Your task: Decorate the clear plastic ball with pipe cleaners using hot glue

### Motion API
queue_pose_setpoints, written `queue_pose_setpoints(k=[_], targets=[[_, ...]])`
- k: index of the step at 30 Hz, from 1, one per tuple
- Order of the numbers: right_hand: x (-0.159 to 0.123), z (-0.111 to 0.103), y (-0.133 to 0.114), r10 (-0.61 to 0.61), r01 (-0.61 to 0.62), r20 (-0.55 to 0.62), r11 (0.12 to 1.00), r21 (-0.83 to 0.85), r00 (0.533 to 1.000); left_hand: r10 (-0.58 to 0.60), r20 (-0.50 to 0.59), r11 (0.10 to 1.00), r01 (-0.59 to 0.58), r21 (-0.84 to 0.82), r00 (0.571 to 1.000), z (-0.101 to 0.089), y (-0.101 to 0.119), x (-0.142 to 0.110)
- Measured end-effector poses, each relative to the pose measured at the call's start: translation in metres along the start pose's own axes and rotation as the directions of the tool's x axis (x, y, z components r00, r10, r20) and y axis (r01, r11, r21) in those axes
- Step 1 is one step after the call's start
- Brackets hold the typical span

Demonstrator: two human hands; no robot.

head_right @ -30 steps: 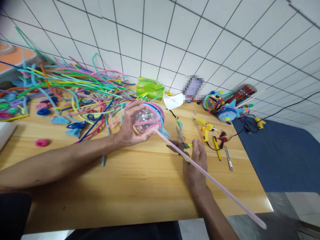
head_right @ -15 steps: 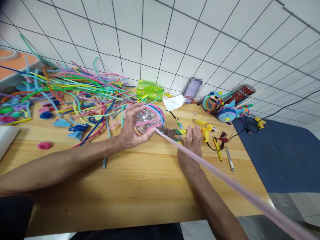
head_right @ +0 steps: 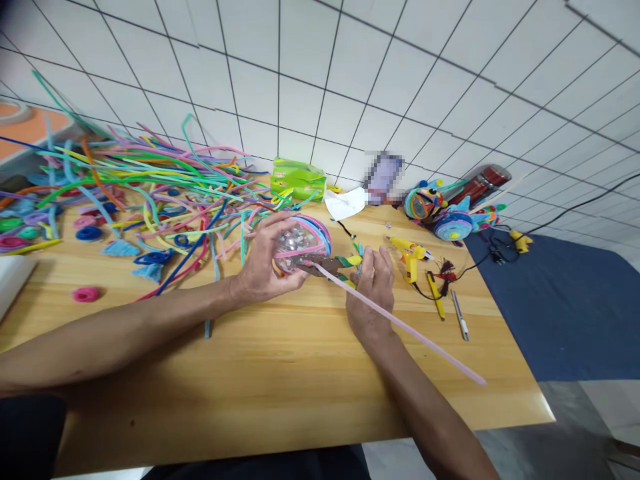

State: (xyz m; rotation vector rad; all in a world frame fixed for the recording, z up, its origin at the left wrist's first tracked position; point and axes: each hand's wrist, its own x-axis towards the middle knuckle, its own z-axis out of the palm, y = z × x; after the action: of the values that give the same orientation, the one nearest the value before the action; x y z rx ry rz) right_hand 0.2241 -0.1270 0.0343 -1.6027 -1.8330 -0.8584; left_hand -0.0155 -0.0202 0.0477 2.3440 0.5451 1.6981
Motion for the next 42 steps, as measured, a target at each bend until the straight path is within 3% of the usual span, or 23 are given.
queue_pose_setpoints(k=[13,19,29,33,42], targets=[[0.003,0.009,0.008,-0.051,0.051,0.004,0.998,0.036,0.999,-0.071,0.023,0.993,0.073,-0.098,0.997,0.008,0.0,-0.004],[0.001,0.009,0.017,-0.032,0.027,0.11,0.999,0.042,0.993,-0.156,0.072,0.981,0.163,-0.102,0.985,0.009,-0.001,-0.008],[-0.001,0.017,0.016,0.004,0.002,0.195,0.999,-0.032,0.981,-0.373,0.19,0.884,0.41,-0.223,0.908,0.013,-0.002,-0.015],[-0.004,0.016,0.018,-0.062,0.048,0.21,0.996,0.073,0.976,-0.365,0.202,0.883,0.407,-0.234,0.909,0.014,-0.003,-0.015],[-0.023,0.023,0.019,-0.025,-0.039,0.307,0.979,0.202,0.951,-0.343,0.205,0.9,0.383,-0.209,0.917,0.019,-0.011,-0.023]])
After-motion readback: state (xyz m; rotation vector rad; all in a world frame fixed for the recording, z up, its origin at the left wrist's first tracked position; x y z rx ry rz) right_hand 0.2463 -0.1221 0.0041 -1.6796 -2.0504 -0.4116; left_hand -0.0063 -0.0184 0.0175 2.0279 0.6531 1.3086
